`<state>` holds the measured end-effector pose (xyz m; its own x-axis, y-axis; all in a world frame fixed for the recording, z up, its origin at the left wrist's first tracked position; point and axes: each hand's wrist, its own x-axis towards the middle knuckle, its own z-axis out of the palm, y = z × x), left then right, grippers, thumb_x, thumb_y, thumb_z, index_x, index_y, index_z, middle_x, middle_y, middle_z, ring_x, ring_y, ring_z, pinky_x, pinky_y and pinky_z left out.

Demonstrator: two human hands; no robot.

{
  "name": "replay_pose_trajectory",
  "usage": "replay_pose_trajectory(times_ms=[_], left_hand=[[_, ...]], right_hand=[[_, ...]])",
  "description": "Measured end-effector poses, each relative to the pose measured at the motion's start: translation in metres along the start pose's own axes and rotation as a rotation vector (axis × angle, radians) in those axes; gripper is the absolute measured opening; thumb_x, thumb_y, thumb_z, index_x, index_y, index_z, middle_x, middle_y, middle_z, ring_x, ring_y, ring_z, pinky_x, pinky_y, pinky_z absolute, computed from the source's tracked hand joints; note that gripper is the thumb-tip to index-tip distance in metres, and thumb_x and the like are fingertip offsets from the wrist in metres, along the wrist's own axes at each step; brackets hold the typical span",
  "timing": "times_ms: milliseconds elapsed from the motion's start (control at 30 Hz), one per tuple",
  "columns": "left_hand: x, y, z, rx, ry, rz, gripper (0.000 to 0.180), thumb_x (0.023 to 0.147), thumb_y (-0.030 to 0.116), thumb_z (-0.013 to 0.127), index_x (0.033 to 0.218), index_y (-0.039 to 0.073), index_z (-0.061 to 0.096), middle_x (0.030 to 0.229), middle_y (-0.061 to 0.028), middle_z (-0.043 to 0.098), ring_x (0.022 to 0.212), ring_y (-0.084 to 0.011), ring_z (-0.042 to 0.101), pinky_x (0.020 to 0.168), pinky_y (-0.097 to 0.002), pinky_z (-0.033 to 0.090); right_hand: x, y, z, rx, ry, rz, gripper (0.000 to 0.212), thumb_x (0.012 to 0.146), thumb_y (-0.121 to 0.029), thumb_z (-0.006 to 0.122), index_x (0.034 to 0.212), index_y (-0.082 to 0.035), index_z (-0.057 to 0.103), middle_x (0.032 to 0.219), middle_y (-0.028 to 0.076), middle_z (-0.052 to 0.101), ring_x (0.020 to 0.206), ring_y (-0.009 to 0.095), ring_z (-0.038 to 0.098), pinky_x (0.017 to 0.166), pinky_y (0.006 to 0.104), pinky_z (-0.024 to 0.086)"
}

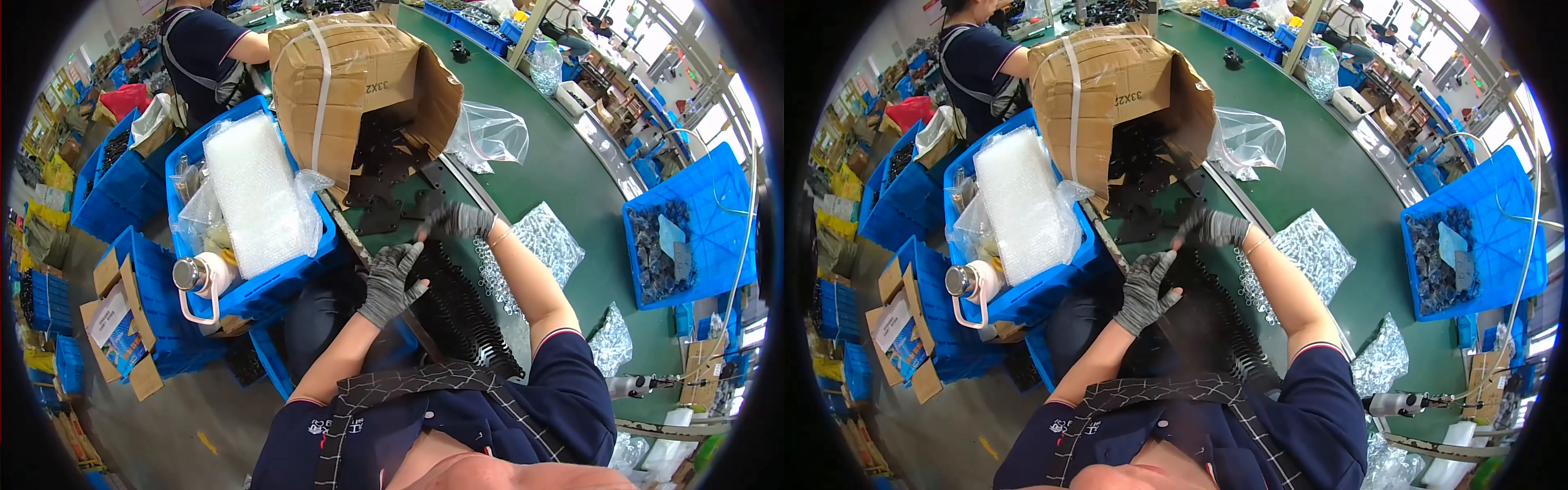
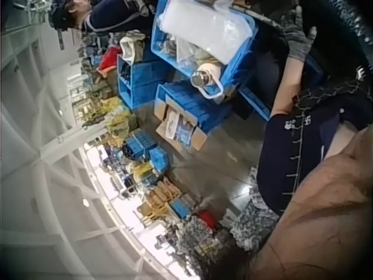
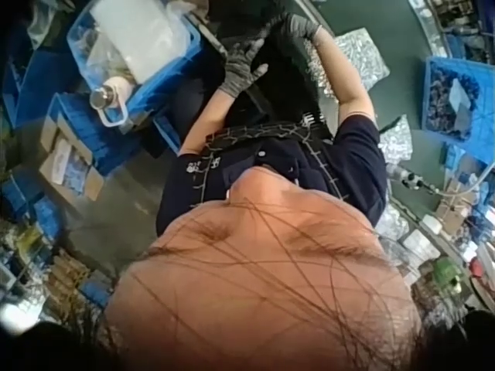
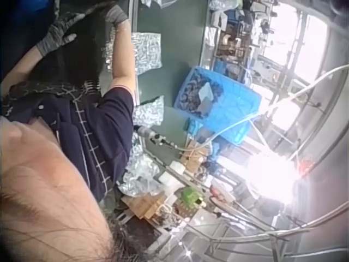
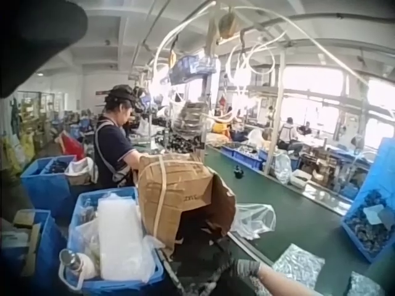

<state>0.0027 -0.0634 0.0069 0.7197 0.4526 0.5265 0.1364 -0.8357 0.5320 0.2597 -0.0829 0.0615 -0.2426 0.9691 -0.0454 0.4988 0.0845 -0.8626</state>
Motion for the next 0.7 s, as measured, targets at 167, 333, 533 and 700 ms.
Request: replay_pose_trajectory(times_ms=[167, 333, 533, 700], left_hand=[[0.001, 0.005, 0.006, 0.034, -0.025, -0.075, 0.064, 0.08, 0.046, 0.067, 0.131, 0.009, 0.056, 0.126, -0.0171, 0.055, 0.118, -0.0359, 0.05, 0.105, -0.0472, 0.036], [0.002, 0.0, 0.007, 0.04, -0.029, -0.07, 0.065, 0.079, 0.046, 0.067, 0.131, 0.008, 0.055, 0.125, -0.0163, 0.056, 0.118, -0.0353, 0.051, 0.105, -0.0467, 0.036], [-0.001, -0.002, 0.007, 0.028, -0.029, -0.087, 0.066, 0.078, 0.045, 0.069, 0.131, 0.007, 0.055, 0.134, -0.0188, 0.05, 0.122, -0.0369, 0.048, 0.107, -0.0469, 0.035], [-0.002, 0.003, -0.003, 0.097, 0.049, -0.051, 0.067, 0.075, 0.041, 0.074, 0.129, 0.006, 0.056, 0.144, -0.0211, 0.038, 0.125, -0.0409, 0.044, 0.107, -0.0494, 0.034]], right_hand=[[0.019, 0.013, -0.009, -0.683, 0.236, -0.013, 0.046, 0.076, -0.025, 0.074, 0.118, -0.007, 0.065, 0.104, 0.014, 0.069, 0.096, 0.029, 0.066, 0.09, 0.0381, 0.05], [0.038, 0.009, -0.023, -1.143, 0.077, 0.179, 0.065, 0.069, -0.042, 0.078, 0.12, -0.005, 0.063, 0.106, 0.017, 0.069, 0.101, 0.035, 0.064, 0.092, 0.0455, 0.05], [0.044, -0.019, -0.038, -0.862, -0.247, 0.505, 0.061, 0.07, -0.041, 0.077, 0.115, -0.003, 0.063, 0.101, 0.017, 0.069, 0.093, 0.035, 0.065, 0.083, 0.0455, 0.05], [0.036, -0.04, -0.014, -0.473, 0.243, 0.453, 0.045, 0.073, -0.038, 0.073, 0.101, -0.003, 0.065, 0.091, 0.016, 0.069, 0.084, 0.036, 0.065, 0.079, 0.045, 0.052]])
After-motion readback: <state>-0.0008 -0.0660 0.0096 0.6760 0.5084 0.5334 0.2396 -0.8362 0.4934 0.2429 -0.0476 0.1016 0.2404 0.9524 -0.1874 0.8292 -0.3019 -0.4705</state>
